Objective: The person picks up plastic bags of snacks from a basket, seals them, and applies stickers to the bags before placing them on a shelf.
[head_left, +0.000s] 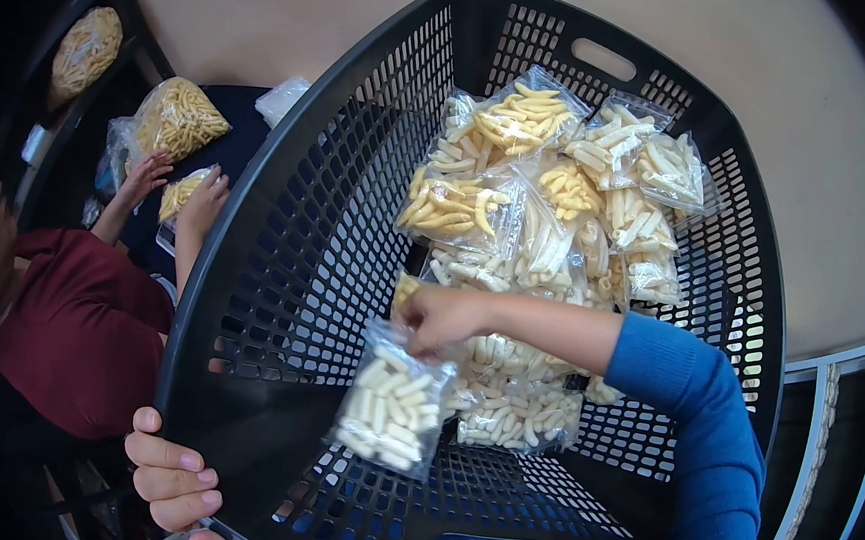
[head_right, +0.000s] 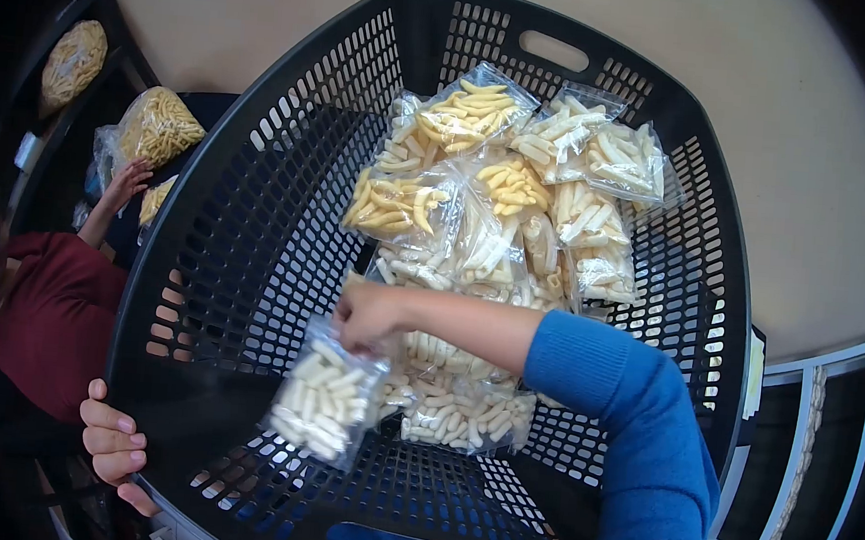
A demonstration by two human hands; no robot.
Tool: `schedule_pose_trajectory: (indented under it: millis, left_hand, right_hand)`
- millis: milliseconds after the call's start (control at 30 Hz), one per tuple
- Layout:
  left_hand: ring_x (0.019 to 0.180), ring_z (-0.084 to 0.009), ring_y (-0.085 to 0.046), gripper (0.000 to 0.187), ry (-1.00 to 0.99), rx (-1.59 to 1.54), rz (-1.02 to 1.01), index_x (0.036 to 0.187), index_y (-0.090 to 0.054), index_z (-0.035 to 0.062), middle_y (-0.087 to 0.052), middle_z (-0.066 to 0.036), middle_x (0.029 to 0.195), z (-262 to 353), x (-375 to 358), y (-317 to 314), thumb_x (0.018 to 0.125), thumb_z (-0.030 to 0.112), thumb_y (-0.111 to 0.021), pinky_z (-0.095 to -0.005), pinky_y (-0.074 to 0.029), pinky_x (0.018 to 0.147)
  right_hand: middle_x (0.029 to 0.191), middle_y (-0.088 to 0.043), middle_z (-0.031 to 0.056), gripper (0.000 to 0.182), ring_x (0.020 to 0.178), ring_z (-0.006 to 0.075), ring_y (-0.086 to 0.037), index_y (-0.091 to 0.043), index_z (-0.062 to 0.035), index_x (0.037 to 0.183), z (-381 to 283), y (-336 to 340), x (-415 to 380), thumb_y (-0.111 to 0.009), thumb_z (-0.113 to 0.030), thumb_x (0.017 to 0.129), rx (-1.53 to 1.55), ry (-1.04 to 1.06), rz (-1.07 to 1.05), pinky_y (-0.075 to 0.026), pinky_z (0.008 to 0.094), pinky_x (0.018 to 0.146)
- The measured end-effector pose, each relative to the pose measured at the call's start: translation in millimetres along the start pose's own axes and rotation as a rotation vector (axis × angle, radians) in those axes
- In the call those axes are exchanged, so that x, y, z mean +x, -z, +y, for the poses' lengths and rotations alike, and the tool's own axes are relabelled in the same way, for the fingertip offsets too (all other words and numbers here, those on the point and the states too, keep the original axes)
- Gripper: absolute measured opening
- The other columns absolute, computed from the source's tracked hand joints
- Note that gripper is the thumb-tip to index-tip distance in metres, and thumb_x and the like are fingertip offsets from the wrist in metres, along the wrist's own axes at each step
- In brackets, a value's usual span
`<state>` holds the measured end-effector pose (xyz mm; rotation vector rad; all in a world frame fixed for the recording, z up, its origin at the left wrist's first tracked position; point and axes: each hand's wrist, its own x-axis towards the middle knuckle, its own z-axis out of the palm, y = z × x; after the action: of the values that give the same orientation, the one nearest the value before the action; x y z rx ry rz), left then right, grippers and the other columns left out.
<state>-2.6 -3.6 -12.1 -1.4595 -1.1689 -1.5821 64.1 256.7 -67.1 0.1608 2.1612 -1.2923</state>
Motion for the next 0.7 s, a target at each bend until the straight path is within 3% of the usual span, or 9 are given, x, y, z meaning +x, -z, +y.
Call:
schedule_pose_trajectory:
  millis: [167, 200, 300, 333, 367, 433, 467, 600, 700]
  left_hand:
    - [0.068, -0.0158, -0.036, 0.025, -0.005, 0.009, 0.043, 0.065, -0.042, 0.0136, -0.035, 0.000, 0.063, -1, -1, -4, 0.075, 0.033, -0.031, -0.0425, -0.027, 0.082]
    - [0.068, -0.0159, -0.036, 0.024, -0.006, 0.003, 0.054, 0.065, -0.042, 0.0135, -0.036, 0.000, 0.063, -1, -2, -3, 0.074, 0.033, -0.032, -0.0423, -0.027, 0.082]
    - [0.068, -0.0159, -0.036, 0.024, -0.006, -0.004, 0.051, 0.064, -0.042, 0.0134, -0.036, -0.001, 0.062, -2, -1, -1, 0.073, 0.033, -0.032, -0.0423, -0.028, 0.082]
    - [0.068, -0.0160, -0.036, 0.024, -0.006, -0.006, 0.037, 0.064, -0.043, 0.0133, -0.036, -0.001, 0.062, -1, -2, 0, 0.073, 0.033, -0.032, -0.0424, -0.028, 0.082]
    - [0.068, -0.0160, -0.036, 0.024, -0.005, -0.003, 0.038, 0.064, -0.043, 0.0133, -0.036, -0.001, 0.062, -1, -2, 0, 0.073, 0.033, -0.032, -0.0424, -0.028, 0.082]
    - [0.067, -0.0159, -0.036, 0.024, -0.001, 0.001, 0.061, 0.065, -0.043, 0.0133, -0.036, -0.001, 0.062, 0, -1, -3, 0.073, 0.033, -0.032, -0.0423, -0.027, 0.082]
    - [0.067, -0.0159, -0.036, 0.024, -0.004, 0.003, 0.063, 0.065, -0.043, 0.0133, -0.036, -0.001, 0.062, -1, -1, -4, 0.073, 0.033, -0.032, -0.0423, -0.027, 0.082]
    - [0.068, -0.0160, -0.036, 0.025, -0.013, -0.014, 0.081, 0.065, -0.043, 0.0131, -0.036, -0.001, 0.062, -2, -2, -6, 0.074, 0.033, -0.032, -0.0419, -0.027, 0.082]
    - [0.068, -0.0159, -0.036, 0.025, -0.014, -0.010, 0.094, 0.065, -0.043, 0.0131, -0.036, -0.001, 0.062, -2, -3, -7, 0.074, 0.033, -0.031, -0.0418, -0.027, 0.082]
  right_hand:
    - [0.089, -0.058, 0.0194, 0.036, 0.086, 0.0309, -0.055, -0.052, 0.0059, 0.095, 19, -24, 22, -0.053, -0.013, 0.065, -0.349, 0.073, -0.002, -0.043, 0.0347, 0.076]
    - [0.102, -0.052, 0.0226, 0.040, 0.096, 0.0332, -0.051, -0.048, 0.0054, 0.102, 11, -23, 26, -0.052, -0.011, 0.066, -0.354, -0.028, -0.118, -0.040, 0.0363, 0.083]
    - [0.110, -0.046, 0.0249, 0.045, 0.101, 0.0333, -0.048, -0.045, 0.0043, 0.108, 15, -39, 45, -0.054, -0.010, 0.066, -0.583, -0.014, -0.100, -0.040, 0.0346, 0.086]
    - [0.123, -0.034, 0.0260, 0.055, 0.108, 0.0341, -0.043, -0.040, 0.0025, 0.117, 11, -41, 49, -0.056, -0.010, 0.066, -0.662, -0.116, -0.184, -0.038, 0.0339, 0.089]
    - [0.123, -0.034, 0.0260, 0.055, 0.108, 0.0341, -0.043, -0.040, 0.0025, 0.117, 15, -44, 56, -0.056, -0.010, 0.066, -0.664, -0.115, -0.187, -0.038, 0.0339, 0.089]
    - [0.131, -0.022, 0.0253, 0.058, 0.111, 0.0346, -0.040, -0.039, 0.0013, 0.119, 11, -42, 60, -0.057, -0.010, 0.066, -0.838, -0.363, -0.300, -0.037, 0.0346, 0.091]
    - [0.136, -0.009, 0.0238, 0.054, 0.113, 0.0340, -0.039, -0.043, 0.0003, 0.118, 17, -42, 49, -0.055, -0.010, 0.066, -0.987, -0.274, -0.229, -0.036, 0.0348, 0.091]
    - [0.135, -0.012, 0.0234, 0.047, 0.112, 0.0323, -0.040, -0.048, 0.0008, 0.112, 32, -41, 45, -0.053, -0.010, 0.067, -0.846, -0.180, -0.119, -0.038, 0.0338, 0.090]
    - [0.130, -0.024, 0.0218, 0.043, 0.108, 0.0321, -0.044, -0.051, 0.0014, 0.108, 39, -39, 48, -0.052, -0.011, 0.067, -0.783, -0.099, -0.147, -0.039, 0.0333, 0.088]
